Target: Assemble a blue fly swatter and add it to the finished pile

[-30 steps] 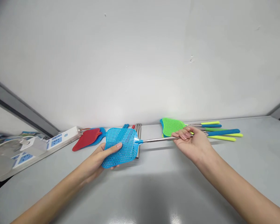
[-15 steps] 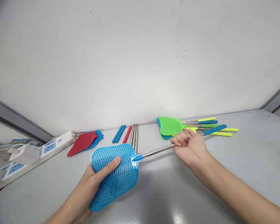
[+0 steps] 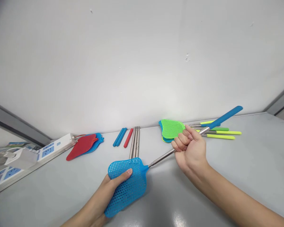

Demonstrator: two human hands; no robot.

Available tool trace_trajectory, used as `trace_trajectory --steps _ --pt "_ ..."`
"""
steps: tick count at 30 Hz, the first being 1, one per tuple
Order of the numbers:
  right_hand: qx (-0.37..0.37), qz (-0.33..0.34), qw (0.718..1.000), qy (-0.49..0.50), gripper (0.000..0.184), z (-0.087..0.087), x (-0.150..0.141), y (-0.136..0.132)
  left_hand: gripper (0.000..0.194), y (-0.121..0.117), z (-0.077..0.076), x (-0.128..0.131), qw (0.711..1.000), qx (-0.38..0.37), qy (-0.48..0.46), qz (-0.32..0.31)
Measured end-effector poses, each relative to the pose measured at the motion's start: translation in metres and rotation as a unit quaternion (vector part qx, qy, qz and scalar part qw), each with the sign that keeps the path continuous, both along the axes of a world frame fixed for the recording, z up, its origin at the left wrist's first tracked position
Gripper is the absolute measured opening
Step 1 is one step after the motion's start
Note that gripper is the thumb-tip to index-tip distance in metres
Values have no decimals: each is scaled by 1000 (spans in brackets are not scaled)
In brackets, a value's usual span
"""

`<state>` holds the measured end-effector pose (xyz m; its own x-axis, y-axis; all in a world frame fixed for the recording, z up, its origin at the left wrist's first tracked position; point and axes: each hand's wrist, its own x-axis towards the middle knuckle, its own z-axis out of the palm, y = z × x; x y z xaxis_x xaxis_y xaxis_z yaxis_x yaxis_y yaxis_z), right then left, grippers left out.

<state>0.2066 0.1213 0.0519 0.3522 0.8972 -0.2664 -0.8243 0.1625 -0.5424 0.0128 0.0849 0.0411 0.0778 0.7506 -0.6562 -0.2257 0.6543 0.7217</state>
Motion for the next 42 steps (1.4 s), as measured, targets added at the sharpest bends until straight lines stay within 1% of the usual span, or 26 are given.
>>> trace_trajectory --steps 3,6,9,11,15,20,22,24,28,32,38,42 --pt "13 4 1000 7 36 -2 2 1 34 2 -2 -2 999 -10 -34 -6" --pt "5 -5 999 37 36 -9 4 4 37 6 -1 -5 998 -16 -56 -7" --pt "-6 -13 998 60 36 -17 4 6 37 8 0 -7 999 -10 -52 -2" --pt "-11 -16 997 71 36 -22 2 7 35 7 -1 -5 999 -3 -40 12" --pt "-21 -18 996 88 36 -27 -3 5 31 3 -2 -1 999 10 -24 29" --pt "-16 -15 998 58 36 -30 -6 2 36 1 -6 -4 1000 2 -15 17" --pt "-7 -10 999 48 37 -33 -5 2 41 2 -9 -8 1000 2 -26 9" --pt "-12 -6 998 59 37 -34 -5 1 44 2 -11 -11 999 1 -50 -1" --pt "-35 -11 996 83 35 -31 -5 0 47 4 -19 -16 996 3 -85 -24" --pt "-34 -13 997 64 34 -22 -5 0 47 5 -25 -19 994 13 -104 -35" --pt "-46 -6 998 39 32 -17 -5 -2 49 5 -16 -19 992 -24 -124 -29" --pt "-55 -2 998 26 31 -18 -3 0 49 7 -19 -19 993 -25 -108 -31"
